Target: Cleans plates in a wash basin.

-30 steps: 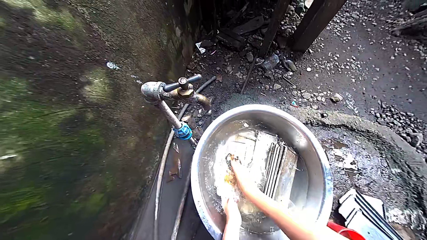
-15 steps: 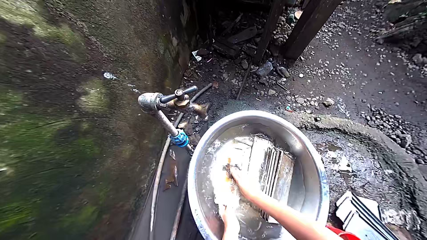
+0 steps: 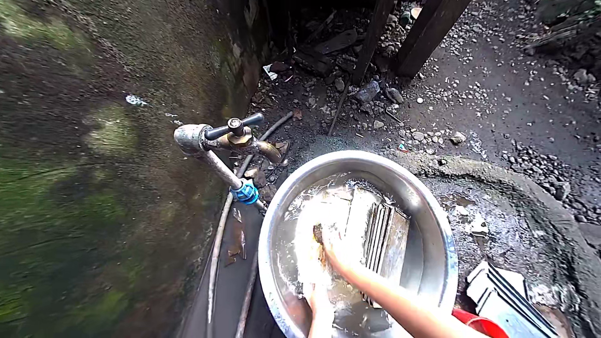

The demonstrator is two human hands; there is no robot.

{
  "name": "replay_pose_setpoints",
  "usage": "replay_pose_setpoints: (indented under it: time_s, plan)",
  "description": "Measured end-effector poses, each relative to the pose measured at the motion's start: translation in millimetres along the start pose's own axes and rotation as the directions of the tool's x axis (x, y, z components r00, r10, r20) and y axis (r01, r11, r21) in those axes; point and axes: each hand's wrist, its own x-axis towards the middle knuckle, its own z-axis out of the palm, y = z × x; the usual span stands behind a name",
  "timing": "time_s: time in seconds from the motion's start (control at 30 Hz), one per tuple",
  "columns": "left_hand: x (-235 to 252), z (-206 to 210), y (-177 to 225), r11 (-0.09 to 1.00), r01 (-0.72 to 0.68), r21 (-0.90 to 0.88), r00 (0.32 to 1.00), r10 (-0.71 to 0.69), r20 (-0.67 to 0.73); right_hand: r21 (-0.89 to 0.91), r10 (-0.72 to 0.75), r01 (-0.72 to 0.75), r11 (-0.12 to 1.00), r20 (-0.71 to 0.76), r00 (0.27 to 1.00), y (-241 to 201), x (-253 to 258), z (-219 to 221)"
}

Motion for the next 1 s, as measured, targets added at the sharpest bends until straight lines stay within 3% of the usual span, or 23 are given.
replay_pose_setpoints:
  time_s: [0.1, 0.23, 0.37, 0.6, 0.73, 0.8, 1.0]
  plan:
    - [3, 0, -1, 0.997, -0.058, -0.055, 0.997, 0.061, 0.044, 0.137, 0.169, -0.143, 0.980, -0.202, 0.965, 1, 39, -13]
    - [7, -4, 4, 0.992, -0.079, 0.099, 0.997, 0.077, 0.017, 0.171, 0.317, -0.296, 0.940, -0.107, 0.942, -32, 30, -20]
    - [10, -3, -10, 0.992, -0.125, 0.021, 0.992, 0.124, 0.026, 0.096, 0.272, -0.263, 0.960, -0.097, 0.958, -43, -4, 5]
    - [7, -2, -6, 0.970, -0.236, 0.062, 0.971, 0.232, 0.059, 0.214, 0.369, -0.331, 0.919, -0.168, 0.914, -22, 45, -36]
    - [9, 0, -10, 0.971, -0.240, 0.026, 0.970, 0.238, 0.055, 0.249, 0.414, -0.381, 0.890, -0.093, 0.906, -44, 16, -16]
    - [8, 1, -11, 0.968, -0.249, -0.011, 0.965, 0.249, 0.077, 0.248, 0.395, -0.357, 0.900, -0.122, 0.911, -46, 5, -3]
    - [7, -1, -11, 0.973, -0.224, 0.049, 0.968, 0.216, 0.130, 0.298, 0.366, -0.295, 0.908, -0.221, 0.904, -10, 56, -33]
